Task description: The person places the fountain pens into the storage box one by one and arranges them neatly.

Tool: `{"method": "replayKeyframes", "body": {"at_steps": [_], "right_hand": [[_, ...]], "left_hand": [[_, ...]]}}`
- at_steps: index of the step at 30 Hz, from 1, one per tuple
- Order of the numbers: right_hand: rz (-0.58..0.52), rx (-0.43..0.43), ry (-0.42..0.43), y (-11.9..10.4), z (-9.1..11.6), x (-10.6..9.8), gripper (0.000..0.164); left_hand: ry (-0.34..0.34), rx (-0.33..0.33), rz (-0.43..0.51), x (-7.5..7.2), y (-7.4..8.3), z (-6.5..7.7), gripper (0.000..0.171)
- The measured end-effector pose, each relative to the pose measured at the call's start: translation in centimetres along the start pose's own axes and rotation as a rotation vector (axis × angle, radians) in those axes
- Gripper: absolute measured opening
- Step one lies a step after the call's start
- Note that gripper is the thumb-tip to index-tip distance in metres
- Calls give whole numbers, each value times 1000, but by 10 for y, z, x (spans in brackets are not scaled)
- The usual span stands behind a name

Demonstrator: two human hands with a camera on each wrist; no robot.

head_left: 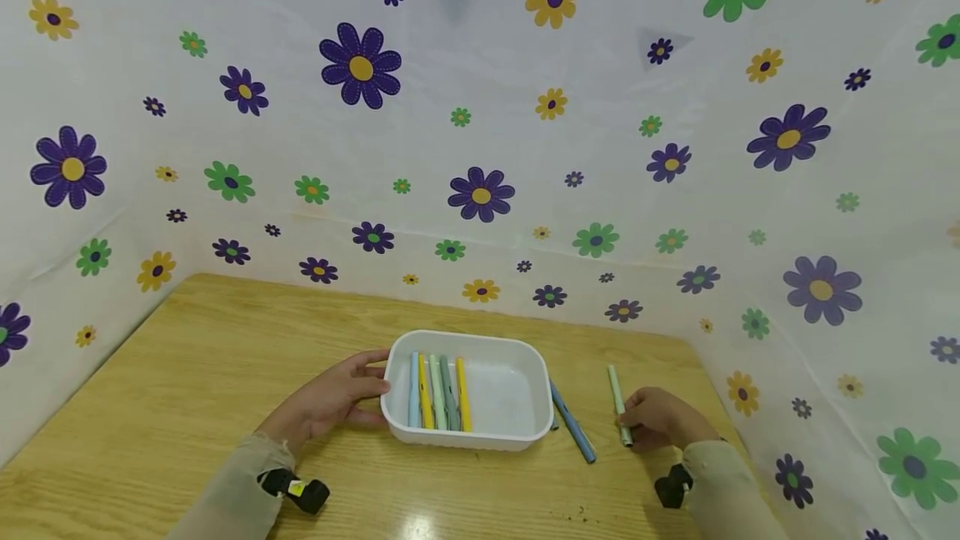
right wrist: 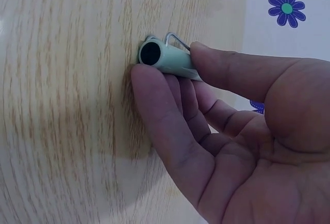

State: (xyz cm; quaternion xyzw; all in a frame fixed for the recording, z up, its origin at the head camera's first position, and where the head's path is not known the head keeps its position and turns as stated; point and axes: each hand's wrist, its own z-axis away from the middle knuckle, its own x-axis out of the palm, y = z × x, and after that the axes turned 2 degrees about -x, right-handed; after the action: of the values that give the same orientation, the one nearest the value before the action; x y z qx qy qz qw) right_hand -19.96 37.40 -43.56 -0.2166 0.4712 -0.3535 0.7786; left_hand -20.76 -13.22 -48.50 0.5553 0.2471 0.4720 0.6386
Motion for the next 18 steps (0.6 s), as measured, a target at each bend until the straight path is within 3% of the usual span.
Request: {"method": "replayKeyframes", "body": {"at_steps": [13,18], "right_hand": [[-9,3,17,2,1,2,11],[72,-39,54,-4,2,8,30]], "left_hand": [[-8,6,0,1,-1,-1,75],[-3,7,-8,0,-1,0,75]]}}
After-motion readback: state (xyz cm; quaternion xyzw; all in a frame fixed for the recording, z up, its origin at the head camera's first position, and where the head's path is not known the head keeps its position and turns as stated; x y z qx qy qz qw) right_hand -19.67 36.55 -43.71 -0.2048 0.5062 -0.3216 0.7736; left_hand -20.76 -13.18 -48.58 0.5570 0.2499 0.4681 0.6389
